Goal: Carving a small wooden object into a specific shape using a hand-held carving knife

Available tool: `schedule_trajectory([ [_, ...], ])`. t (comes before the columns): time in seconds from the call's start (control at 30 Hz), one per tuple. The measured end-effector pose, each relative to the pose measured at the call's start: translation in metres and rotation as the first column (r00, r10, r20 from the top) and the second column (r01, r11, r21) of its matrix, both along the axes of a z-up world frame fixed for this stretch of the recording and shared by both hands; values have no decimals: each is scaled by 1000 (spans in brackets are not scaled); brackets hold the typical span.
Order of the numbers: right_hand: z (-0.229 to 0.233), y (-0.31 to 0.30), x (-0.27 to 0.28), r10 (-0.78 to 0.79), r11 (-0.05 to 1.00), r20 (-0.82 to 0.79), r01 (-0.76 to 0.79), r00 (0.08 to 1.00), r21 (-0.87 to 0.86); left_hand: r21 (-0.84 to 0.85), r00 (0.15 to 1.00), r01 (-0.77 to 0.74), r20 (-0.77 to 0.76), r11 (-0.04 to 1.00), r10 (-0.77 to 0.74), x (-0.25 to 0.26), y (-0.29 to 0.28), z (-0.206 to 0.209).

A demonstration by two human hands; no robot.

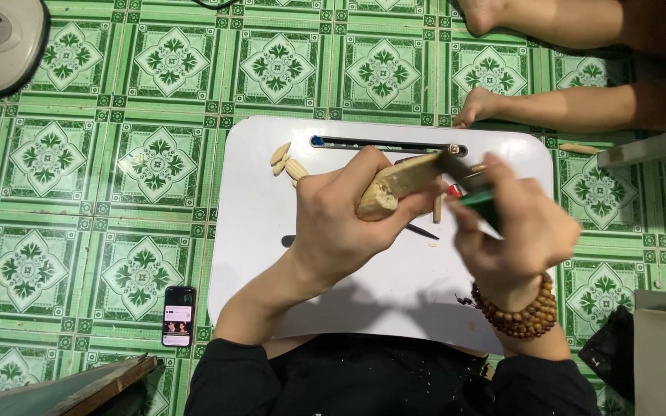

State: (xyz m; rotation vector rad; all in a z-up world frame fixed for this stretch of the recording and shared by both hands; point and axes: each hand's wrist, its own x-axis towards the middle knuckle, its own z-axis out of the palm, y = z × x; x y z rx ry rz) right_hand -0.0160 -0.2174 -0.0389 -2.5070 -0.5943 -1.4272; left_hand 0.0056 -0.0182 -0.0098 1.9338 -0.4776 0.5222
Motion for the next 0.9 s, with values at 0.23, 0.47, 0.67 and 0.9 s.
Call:
schedule_trajectory([
  [0.23,12,-24,5,100,960,-138,-59,985,273,-130,944,241,-197,962,-263,1,6,14],
  [0.47,27,-19,4,590,694,-511,-70,625,716,-346,815,358,-338,867,-471,4,16,6],
  [0.67,17,-15,8,973,30,-26,-12,230,999,-445,844,302,-286,843,-453,4,18,5],
  [0.9,22,-4,-14,955,262,-245,-89,164,961,-413,908,302,-151,859,-391,-5,13,5],
])
